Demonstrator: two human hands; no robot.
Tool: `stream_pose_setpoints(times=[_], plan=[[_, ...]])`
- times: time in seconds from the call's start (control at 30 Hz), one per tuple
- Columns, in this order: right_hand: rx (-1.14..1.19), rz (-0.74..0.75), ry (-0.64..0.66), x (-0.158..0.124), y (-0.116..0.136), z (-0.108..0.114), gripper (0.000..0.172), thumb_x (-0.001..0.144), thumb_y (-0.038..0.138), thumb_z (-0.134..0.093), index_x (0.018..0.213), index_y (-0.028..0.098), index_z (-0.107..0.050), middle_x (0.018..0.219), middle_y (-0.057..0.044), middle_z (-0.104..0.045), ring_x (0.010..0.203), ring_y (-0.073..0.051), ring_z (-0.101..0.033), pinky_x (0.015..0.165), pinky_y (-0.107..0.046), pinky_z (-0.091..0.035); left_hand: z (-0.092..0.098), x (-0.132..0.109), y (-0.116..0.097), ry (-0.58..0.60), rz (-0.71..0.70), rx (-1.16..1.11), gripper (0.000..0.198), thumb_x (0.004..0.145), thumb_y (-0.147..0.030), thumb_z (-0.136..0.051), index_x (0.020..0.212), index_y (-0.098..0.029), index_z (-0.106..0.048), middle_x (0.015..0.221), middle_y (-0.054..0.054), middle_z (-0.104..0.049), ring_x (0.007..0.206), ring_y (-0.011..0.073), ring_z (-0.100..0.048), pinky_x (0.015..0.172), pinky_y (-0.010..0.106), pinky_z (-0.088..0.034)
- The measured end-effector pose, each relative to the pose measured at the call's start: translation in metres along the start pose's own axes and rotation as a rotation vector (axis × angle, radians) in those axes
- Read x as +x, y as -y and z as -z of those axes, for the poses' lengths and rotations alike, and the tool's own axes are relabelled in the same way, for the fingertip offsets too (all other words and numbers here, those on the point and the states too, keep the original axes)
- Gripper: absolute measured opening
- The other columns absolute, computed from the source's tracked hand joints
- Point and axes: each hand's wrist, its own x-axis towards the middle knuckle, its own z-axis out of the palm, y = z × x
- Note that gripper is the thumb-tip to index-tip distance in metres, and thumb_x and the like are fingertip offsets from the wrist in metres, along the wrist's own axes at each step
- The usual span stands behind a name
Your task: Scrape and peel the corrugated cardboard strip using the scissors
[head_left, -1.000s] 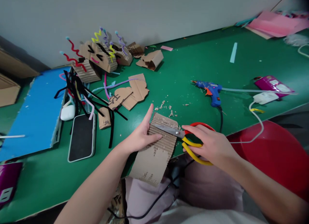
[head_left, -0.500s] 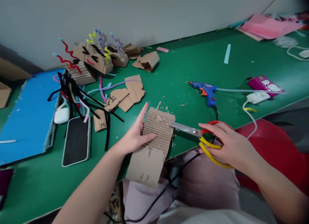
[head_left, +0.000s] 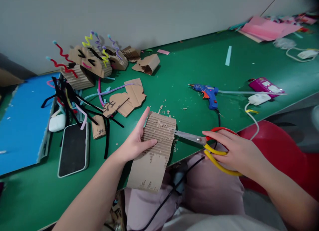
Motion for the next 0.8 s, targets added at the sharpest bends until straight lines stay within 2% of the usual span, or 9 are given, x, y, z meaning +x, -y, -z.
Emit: stream_pose_setpoints(times=[0.1, 0.17, 0.33, 0.53, 0.8], plan=[[-0.011, 0.025, -0.016, 0.002, 0.001, -0.001, 0.047, 0.078, 0.046, -0.054, 0.122, 0.029, -0.051, 0.095, -0.001, -0.065, 0.072, -0.013, -0.063, 0.051, -0.022, -0.045, 0.001, 0.0, 0.0, -0.018, -0.013, 0.067, 0.088, 0.076, -0.021, -0.066, 0.143, -0.037, -0.011, 0.153, -0.002, -0.015, 0.136, 0.028, -0.025, 0.108, 0.035, -0.03], [-0.014, 0.041, -0.03, 0.002, 0.002, -0.001, 0.047, 0.078, 0.045, -0.055, 0.122, 0.027, -0.052, 0.093, -0.001, -0.065, 0.07, -0.012, -0.062, 0.05, -0.021, -0.044, 0.001, 0.0, 0.0, -0.002, -0.003, 0.06, 0.087, 0.077, -0.021, -0.065, 0.144, -0.036, -0.011, 0.153, -0.001, -0.016, 0.136, 0.0277, -0.023, 0.109, 0.036, -0.028], [-0.023, 0.071, -0.067, 0.004, 0.005, -0.003, 0.048, 0.077, 0.044, -0.058, 0.122, 0.027, -0.052, 0.094, 0.001, -0.066, 0.076, -0.012, -0.063, 0.055, -0.022, -0.045, 0.001, -0.001, -0.001, 0.024, 0.034, 0.026, 0.088, 0.077, -0.021, -0.065, 0.144, -0.035, -0.01, 0.153, -0.001, -0.016, 0.135, 0.0277, -0.026, 0.108, 0.036, -0.03], [-0.056, 0.083, -0.112, 0.009, 0.012, 0.0, 0.044, 0.079, 0.046, -0.054, 0.118, 0.025, -0.056, 0.088, 0.001, -0.066, 0.068, -0.01, -0.063, 0.048, -0.021, -0.041, -0.002, -0.001, -0.004, 0.032, 0.057, -0.011, 0.087, 0.077, -0.021, -0.065, 0.144, -0.032, -0.011, 0.152, 0.001, -0.019, 0.132, 0.0259, -0.033, 0.105, 0.032, -0.035], [-0.004, 0.066, -0.125, 0.008, 0.009, -0.002, 0.043, 0.079, 0.045, -0.056, 0.117, 0.025, -0.055, 0.088, 0.001, -0.067, 0.068, -0.011, -0.063, 0.047, -0.021, -0.042, -0.002, -0.001, -0.005, 0.019, 0.079, -0.045, 0.087, 0.077, -0.021, -0.065, 0.144, -0.031, -0.011, 0.152, 0.002, -0.02, 0.128, 0.0259, -0.038, 0.1, 0.031, -0.04]])
